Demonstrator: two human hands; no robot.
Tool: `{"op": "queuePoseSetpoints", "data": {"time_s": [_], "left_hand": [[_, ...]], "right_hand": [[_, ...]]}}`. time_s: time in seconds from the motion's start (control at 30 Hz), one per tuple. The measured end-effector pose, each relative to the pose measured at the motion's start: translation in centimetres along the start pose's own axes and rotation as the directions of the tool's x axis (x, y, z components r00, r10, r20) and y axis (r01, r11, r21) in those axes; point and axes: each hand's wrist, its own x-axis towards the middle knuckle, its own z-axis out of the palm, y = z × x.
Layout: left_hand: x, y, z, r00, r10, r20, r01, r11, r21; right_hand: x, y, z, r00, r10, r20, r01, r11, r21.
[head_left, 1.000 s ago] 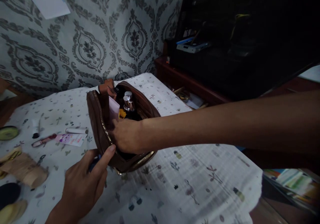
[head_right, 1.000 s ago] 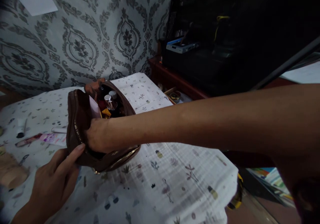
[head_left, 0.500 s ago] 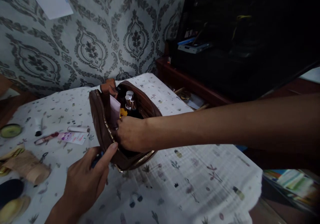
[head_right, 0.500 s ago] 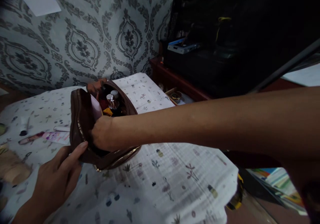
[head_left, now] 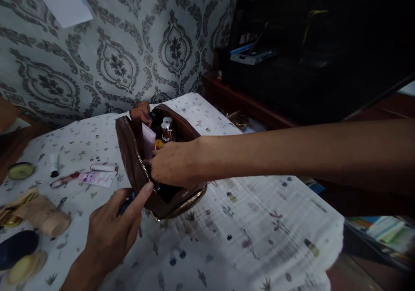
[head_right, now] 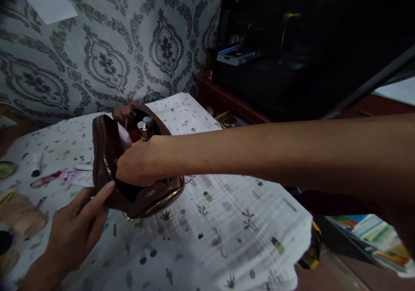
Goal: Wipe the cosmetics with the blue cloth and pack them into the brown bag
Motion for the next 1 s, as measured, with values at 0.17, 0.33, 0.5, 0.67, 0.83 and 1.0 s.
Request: {"op": "queuePoseSetpoints", "data": {"time_s": [0.17,0.33,0.5,0.67,0.83,1.0], "left_hand": [[-0.2,-0.1,0.0,1.0,-0.026,0.0,0.026,1.0,-0.006],[-0.4,-0.2,-0.2,0.972,-0.235,-0.025,0.234,0.972,-0.02],[-1.7,-1.2,-0.8,0.922,-0.384,0.041,0.385,0.923,-0.018],[-4.3,-3.0,-0.9,0.895,-0.429,0.123,0.426,0.903,0.05],[-5.8,-4.1,-0.5,0.863,-0.488,0.132,0.476,0.872,0.115],[-6.3,-4.9,-0.2,0.839,-0.54,0.07,0.532,0.84,0.105]], "right_hand": [[-0.5,0.4,0.1,0.992,0.019,-0.124,-0.013,0.999,0.047],[-3.0,1.0,-0.4,0.969,0.008,-0.247,0.009,0.998,0.069],[-6.2,1.1,0.3,0.873,0.095,-0.478,-0.022,0.988,0.156],[-7.5,-1.4,3.0,0.591,0.175,-0.787,0.021,0.972,0.232],[-6.1,-6.2,6.6,0.53,0.044,-0.847,0.179,0.97,0.162],[-2.0,-9.6,9.6,0.65,-0.054,-0.758,0.31,0.93,0.2]]}}
